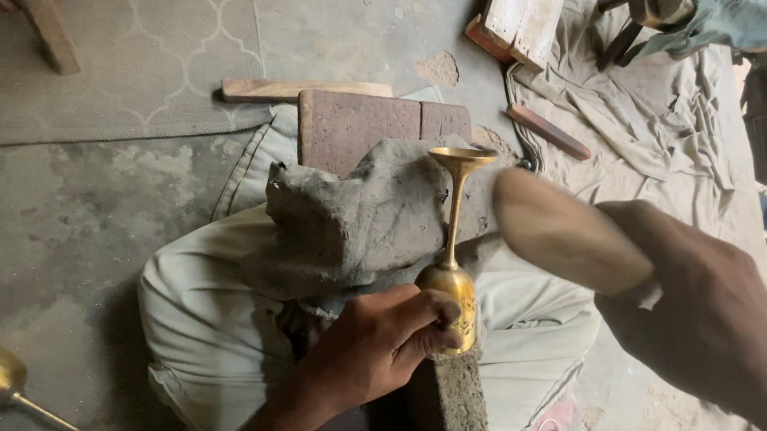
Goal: The person sits on the floor and hammers an engraved brass goblet-shaped object resting on a brick and stone support, using a wooden mallet to strike a punch held against the brass. They reposition the punch around the object's surface and rotate the piece between strikes, continuing the hammering throughout the episode.
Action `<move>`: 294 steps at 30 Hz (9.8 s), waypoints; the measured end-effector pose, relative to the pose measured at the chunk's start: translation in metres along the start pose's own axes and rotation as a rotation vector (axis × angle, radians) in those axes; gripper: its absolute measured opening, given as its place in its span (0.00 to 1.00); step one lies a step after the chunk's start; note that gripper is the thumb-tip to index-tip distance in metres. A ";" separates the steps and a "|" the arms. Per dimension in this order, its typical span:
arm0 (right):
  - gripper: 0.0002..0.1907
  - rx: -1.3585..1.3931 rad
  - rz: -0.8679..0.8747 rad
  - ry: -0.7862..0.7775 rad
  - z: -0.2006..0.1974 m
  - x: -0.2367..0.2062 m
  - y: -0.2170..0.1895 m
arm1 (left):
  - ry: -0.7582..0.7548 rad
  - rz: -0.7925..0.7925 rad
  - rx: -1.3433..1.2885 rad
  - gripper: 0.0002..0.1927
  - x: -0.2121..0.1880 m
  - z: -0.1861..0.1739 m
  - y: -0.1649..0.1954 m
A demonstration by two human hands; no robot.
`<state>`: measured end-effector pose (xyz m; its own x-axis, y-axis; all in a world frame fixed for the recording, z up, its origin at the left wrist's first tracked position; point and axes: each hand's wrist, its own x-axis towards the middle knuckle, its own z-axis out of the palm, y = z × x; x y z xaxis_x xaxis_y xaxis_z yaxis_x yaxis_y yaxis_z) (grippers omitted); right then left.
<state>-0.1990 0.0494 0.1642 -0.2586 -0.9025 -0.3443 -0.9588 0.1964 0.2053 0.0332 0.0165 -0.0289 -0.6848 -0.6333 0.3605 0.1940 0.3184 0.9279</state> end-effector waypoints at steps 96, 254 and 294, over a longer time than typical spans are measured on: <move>0.31 0.708 -0.058 0.133 0.108 0.109 0.064 | -0.138 -0.659 0.669 0.20 0.122 -0.020 0.032; 0.29 0.616 -0.133 0.118 0.074 0.065 0.062 | -0.299 -0.549 0.255 0.21 0.102 -0.046 0.027; 0.31 0.646 0.129 0.315 0.055 0.027 0.066 | -0.288 -0.248 0.141 0.22 0.086 -0.039 0.008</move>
<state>-0.2760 0.0593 0.1187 -0.4210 -0.9054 -0.0544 -0.8262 0.4076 -0.3890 0.0033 -0.0628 0.0128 -0.8714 -0.4859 0.0677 -0.0863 0.2875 0.9539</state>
